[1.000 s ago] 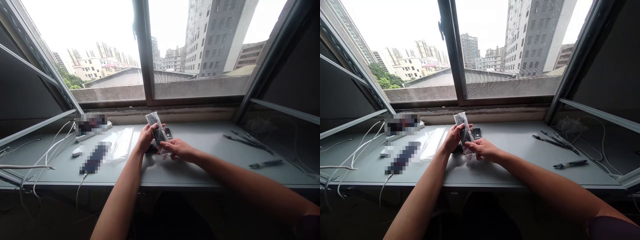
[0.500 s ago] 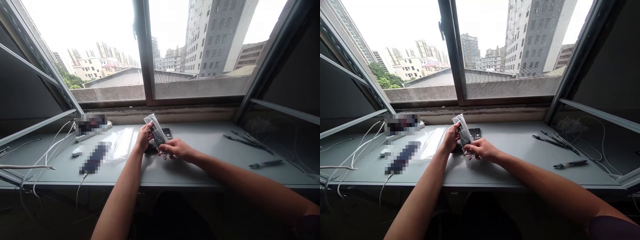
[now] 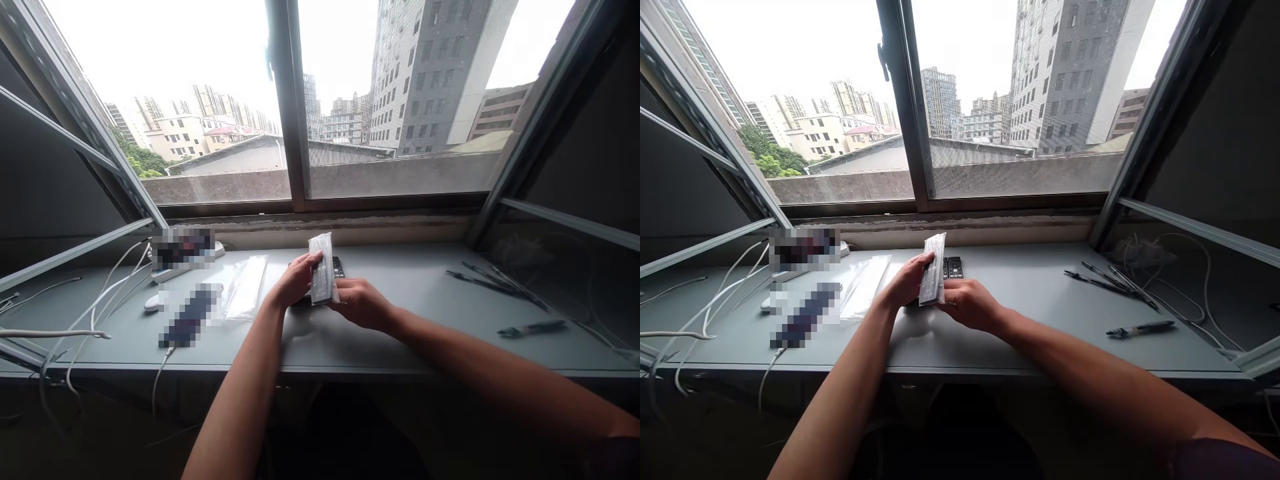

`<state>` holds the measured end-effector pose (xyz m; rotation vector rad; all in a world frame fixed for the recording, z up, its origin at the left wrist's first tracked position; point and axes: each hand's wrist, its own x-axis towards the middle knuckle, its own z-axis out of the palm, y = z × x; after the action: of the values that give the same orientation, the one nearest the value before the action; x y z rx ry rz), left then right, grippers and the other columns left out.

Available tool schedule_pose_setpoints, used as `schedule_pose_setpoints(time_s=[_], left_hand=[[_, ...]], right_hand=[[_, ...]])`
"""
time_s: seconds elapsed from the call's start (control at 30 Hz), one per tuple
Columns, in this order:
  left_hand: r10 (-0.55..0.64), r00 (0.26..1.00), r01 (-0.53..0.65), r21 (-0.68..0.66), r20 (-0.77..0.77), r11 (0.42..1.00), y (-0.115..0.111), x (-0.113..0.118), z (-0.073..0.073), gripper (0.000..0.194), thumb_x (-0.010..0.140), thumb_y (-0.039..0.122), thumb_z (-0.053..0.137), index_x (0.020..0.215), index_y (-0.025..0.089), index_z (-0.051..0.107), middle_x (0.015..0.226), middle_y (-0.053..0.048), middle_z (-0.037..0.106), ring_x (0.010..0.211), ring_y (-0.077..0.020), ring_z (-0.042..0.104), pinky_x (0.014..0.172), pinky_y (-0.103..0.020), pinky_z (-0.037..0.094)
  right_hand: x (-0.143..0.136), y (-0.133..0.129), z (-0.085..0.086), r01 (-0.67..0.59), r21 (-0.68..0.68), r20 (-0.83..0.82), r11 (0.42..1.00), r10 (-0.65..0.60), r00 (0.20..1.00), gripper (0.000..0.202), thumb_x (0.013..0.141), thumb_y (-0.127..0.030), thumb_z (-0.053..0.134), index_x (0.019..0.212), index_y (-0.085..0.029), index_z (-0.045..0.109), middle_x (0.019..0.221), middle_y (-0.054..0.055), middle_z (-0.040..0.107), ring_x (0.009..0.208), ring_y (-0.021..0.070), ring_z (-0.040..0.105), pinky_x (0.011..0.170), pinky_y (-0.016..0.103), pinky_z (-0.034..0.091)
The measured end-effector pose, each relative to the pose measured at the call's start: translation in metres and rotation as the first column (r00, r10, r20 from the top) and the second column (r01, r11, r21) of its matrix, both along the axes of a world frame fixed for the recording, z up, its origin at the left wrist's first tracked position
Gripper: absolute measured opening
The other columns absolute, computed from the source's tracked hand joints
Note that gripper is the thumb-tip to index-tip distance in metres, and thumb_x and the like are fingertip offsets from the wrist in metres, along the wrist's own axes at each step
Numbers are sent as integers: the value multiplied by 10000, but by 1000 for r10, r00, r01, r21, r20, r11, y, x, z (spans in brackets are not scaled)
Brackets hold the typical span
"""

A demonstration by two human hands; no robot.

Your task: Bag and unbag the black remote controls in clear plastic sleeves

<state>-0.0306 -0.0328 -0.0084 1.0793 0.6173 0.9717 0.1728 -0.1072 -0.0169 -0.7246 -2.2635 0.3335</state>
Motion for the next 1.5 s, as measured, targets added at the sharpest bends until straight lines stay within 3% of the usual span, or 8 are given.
schedule_pose_setpoints(time_s=[0.17, 0.4, 0.6, 0.87, 1.03, 1.17, 1.27, 1.5], left_hand=[[-133, 991, 134, 33, -11, 990, -5, -2, 4, 466, 899, 534, 861, 1088, 112, 798, 919, -118, 780, 740, -200, 728, 669, -289, 573], [-299, 954, 299, 25, 21, 954, -10, -3, 4, 524, 921, 499, 852, 1294, 138, 782, 1104, -189, 814, 982, -339, 807, 813, -403, 650], [-319, 947, 319, -19, 31, 948, -10, -5, 2, 502, 946, 468, 844, 1320, 142, 766, 1130, -189, 808, 914, -303, 818, 817, -411, 667], [-308, 951, 308, 6, 23, 951, -8, -4, 1, 472, 944, 439, 854, 1302, 139, 785, 1163, -189, 818, 912, -281, 823, 840, -387, 664], [-189, 981, 187, 59, 33, 981, -3, -3, 0, 486, 928, 439, 871, 1305, 141, 796, 1163, -183, 822, 984, -307, 824, 882, -399, 655], [-136, 989, 129, 111, 57, 985, -1, -1, 1, 489, 908, 414, 891, 1311, 154, 797, 1232, -183, 808, 1073, -325, 812, 939, -411, 639], [-140, 989, 132, 130, 55, 983, -2, -1, 1, 488, 896, 406, 902, 1308, 173, 786, 1247, -180, 801, 1049, -325, 811, 908, -421, 643], [-167, 986, 165, 166, -2, 972, -7, 1, 2, 602, 857, 431, 926, 1371, 186, 731, 1141, -155, 802, 794, -254, 781, 709, -369, 617]], right_hand=[[1, 5, -4, 52, 184, 36, 982, -59, 998, 451, 1148, -285, 438, 856, -252, 780, 978, 116, 765, 955, 271, 699, 805, 376, 565], [6, 9, 0, 129, 255, -22, 958, -128, 992, 306, 1128, -259, 551, 983, -269, 820, 1217, 124, 788, 1305, 317, 648, 1018, 448, 587], [11, 11, 1, 207, 283, -13, 936, -212, 977, 350, 1126, -307, 572, 866, -257, 800, 1004, 108, 795, 973, 284, 613, 811, 402, 561], [16, 13, 8, 286, 257, -85, 923, -274, 958, 288, 1133, -328, 563, 1004, -247, 808, 1073, 115, 801, 977, 288, 632, 834, 422, 559], [13, 11, 8, 383, 90, -258, 919, -350, 900, 251, 1117, -327, 572, 1211, -233, 784, 1109, 119, 773, 935, 266, 689, 855, 398, 567], [9, 5, 8, 377, -126, -259, 918, -398, 880, 353, 1134, -433, 542, 1354, -236, 734, 1045, 87, 811, 760, 231, 701, 762, 359, 542], [5, 1, 8, 303, -286, -239, 909, -373, 896, 523, 1113, -527, 574, 1551, -242, 608, 849, 39, 790, 681, 234, 712, 716, 349, 538], [-4, 3, 2, 29, -579, -358, 815, -286, 889, 861, 1002, -531, 751, 1727, -261, 373, 813, 32, 795, 702, 264, 776, 593, 351, 612]])
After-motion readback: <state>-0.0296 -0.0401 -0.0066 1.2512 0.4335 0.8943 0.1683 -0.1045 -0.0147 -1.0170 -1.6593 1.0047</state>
